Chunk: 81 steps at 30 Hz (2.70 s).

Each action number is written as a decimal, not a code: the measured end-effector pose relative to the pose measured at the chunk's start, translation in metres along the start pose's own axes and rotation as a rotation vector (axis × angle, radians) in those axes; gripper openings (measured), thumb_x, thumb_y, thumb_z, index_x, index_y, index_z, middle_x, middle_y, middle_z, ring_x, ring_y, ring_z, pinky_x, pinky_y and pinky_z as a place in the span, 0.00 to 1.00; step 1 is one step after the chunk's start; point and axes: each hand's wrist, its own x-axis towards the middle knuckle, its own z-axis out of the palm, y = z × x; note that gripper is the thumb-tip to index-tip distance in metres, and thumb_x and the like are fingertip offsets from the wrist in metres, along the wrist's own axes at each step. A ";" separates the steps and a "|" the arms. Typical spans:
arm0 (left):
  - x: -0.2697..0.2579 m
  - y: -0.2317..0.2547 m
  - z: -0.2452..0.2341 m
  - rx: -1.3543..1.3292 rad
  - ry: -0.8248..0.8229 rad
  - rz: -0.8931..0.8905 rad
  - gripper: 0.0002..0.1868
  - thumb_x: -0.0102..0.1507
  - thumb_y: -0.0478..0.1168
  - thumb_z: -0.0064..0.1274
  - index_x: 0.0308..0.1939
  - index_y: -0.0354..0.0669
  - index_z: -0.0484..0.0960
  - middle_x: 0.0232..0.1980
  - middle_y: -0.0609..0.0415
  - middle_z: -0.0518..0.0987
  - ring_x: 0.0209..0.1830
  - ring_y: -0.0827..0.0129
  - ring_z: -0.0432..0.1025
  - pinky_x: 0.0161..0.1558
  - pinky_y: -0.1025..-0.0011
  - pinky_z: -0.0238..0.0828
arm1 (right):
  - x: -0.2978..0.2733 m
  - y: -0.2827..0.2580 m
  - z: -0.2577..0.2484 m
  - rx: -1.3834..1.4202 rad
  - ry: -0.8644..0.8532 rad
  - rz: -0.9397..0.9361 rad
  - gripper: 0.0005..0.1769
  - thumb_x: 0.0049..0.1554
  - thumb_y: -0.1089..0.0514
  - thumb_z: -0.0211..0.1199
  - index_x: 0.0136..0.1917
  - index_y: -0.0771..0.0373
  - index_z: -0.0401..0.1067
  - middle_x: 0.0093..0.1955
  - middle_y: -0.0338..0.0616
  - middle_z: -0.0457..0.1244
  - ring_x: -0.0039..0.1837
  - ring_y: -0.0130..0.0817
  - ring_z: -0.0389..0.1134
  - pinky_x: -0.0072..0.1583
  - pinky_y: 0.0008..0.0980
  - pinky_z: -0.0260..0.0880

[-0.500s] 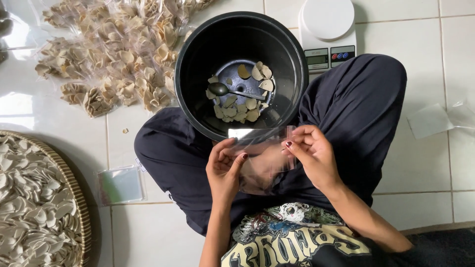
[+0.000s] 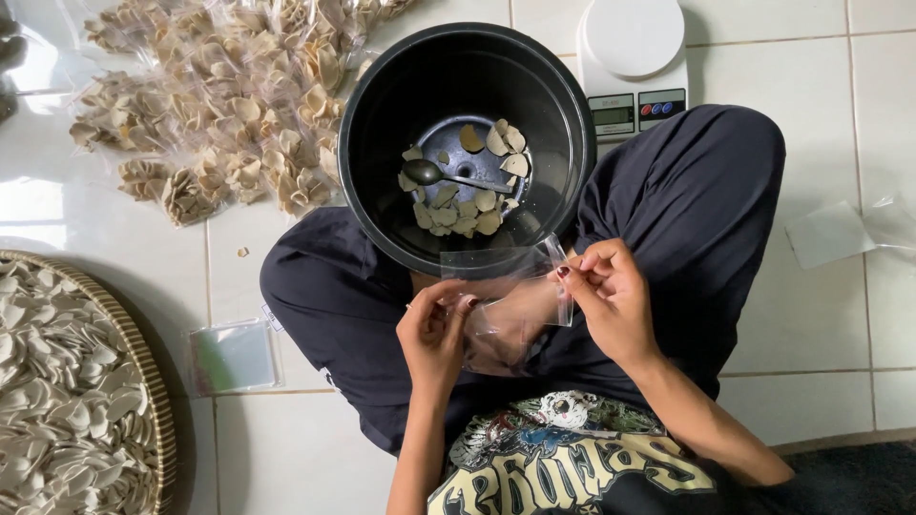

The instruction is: Packaging small dried food pieces into plastic bags using a spoon and weighing them on a digital scale.

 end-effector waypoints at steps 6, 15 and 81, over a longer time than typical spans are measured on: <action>0.008 0.004 -0.001 0.048 0.039 0.085 0.10 0.53 0.40 0.72 0.37 0.48 0.88 0.26 0.62 0.79 0.17 0.75 0.58 0.21 0.76 0.57 | 0.001 0.000 0.001 0.387 0.021 0.494 0.17 0.60 0.65 0.60 0.61 0.60 0.59 0.44 0.55 0.69 0.43 0.38 0.75 0.48 0.35 0.79; 0.006 0.016 -0.004 -0.005 -0.033 0.295 0.08 0.54 0.36 0.71 0.33 0.45 0.86 0.29 0.58 0.83 0.24 0.67 0.76 0.30 0.74 0.73 | 0.006 -0.023 -0.005 0.393 -0.212 0.747 0.12 0.60 0.58 0.60 0.51 0.69 0.74 0.47 0.61 0.74 0.48 0.46 0.77 0.53 0.42 0.78; 0.023 0.021 -0.016 -0.155 -0.166 0.254 0.02 0.63 0.35 0.60 0.40 0.45 0.86 0.61 0.45 0.77 0.68 0.49 0.68 0.60 0.58 0.73 | 0.035 -0.096 -0.008 -0.131 -0.808 0.060 0.30 0.56 0.47 0.61 0.64 0.70 0.75 0.67 0.64 0.67 0.75 0.64 0.59 0.72 0.59 0.53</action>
